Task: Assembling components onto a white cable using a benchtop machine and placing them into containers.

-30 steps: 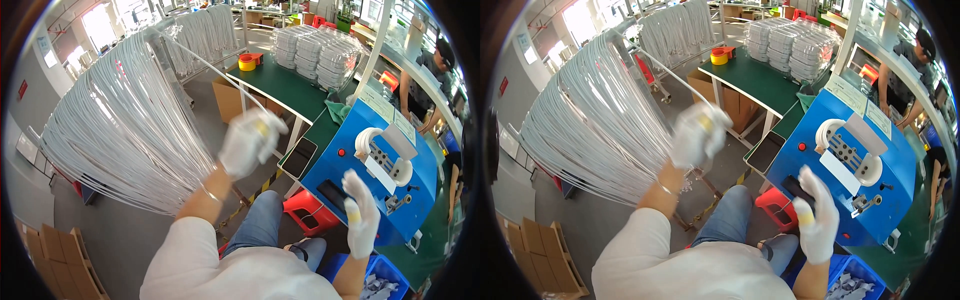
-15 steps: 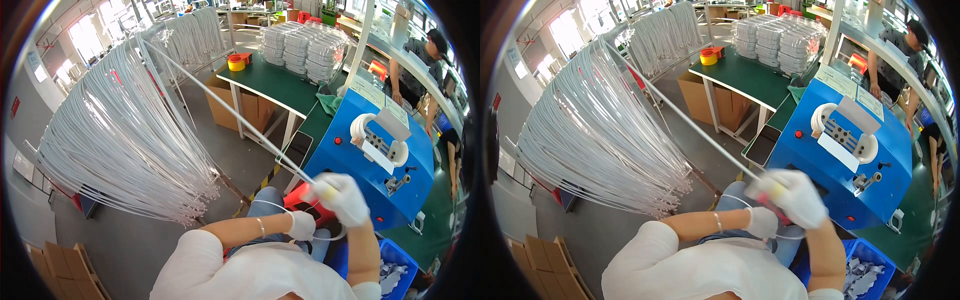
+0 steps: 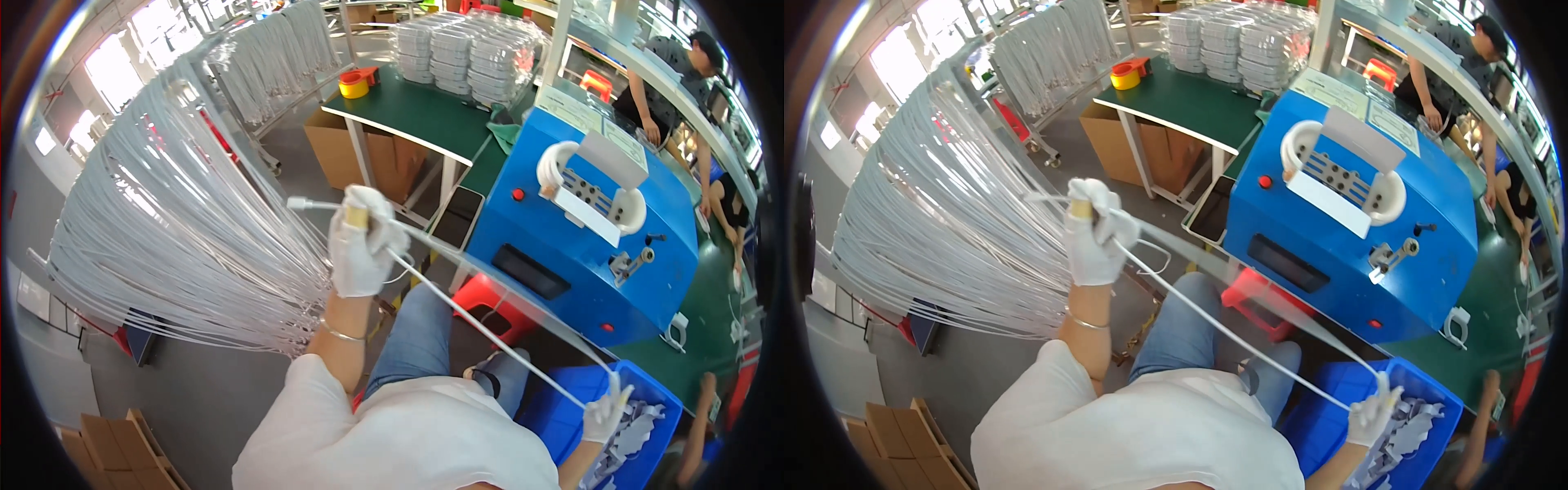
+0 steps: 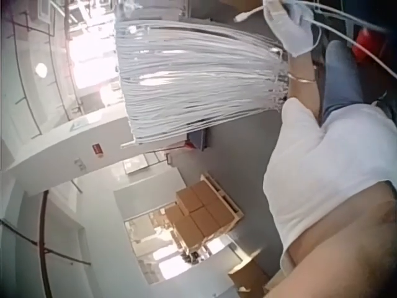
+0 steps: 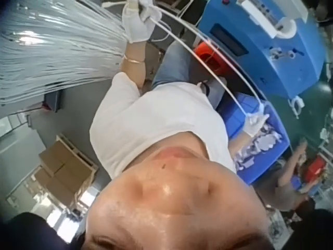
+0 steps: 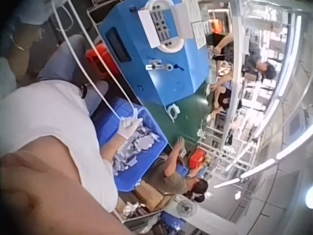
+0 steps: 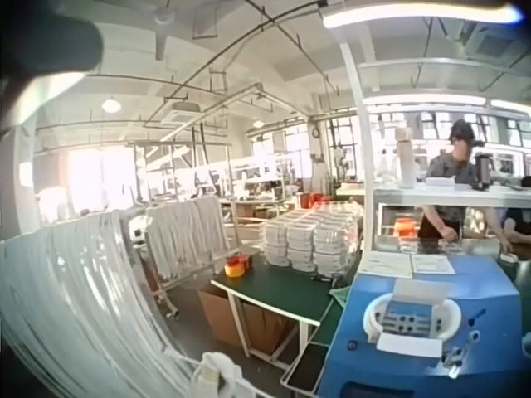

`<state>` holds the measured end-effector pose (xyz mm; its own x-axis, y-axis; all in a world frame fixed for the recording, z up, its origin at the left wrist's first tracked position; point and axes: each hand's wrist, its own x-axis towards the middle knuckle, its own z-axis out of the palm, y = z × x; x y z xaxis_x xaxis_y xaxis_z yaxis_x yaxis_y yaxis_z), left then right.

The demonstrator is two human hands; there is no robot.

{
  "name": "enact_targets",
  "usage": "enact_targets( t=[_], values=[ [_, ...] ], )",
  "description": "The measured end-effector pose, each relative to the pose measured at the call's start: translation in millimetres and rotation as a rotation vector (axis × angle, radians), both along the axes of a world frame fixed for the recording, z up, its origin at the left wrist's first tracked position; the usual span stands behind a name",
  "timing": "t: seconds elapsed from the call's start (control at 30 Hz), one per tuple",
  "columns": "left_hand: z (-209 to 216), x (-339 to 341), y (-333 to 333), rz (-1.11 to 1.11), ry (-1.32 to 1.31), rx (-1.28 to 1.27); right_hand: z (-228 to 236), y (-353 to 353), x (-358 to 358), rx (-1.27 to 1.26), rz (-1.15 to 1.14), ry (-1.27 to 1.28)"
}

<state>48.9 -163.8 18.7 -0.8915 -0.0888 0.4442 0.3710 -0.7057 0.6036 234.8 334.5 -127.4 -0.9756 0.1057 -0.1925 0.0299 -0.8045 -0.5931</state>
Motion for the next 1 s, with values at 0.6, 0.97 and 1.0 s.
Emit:
enact_targets(
  t=[0.6,0.97,1.0],
  values=[
    [28.9,-41.3,91.1,-0.105,-0.342,-0.641,138.9,-112.0,-86.3,1.505,-0.111,0.162],
    [46.6,-81.9,102.6,-0.005,-0.181,-0.691,175.1,-90.6,-94.5,1.700,-0.462,0.114],
    [42.4,-84.6,106.1,-0.046,-0.221,-0.643,174.6,-88.6,-94.8,1.726,-0.486,0.115]
  ],
)
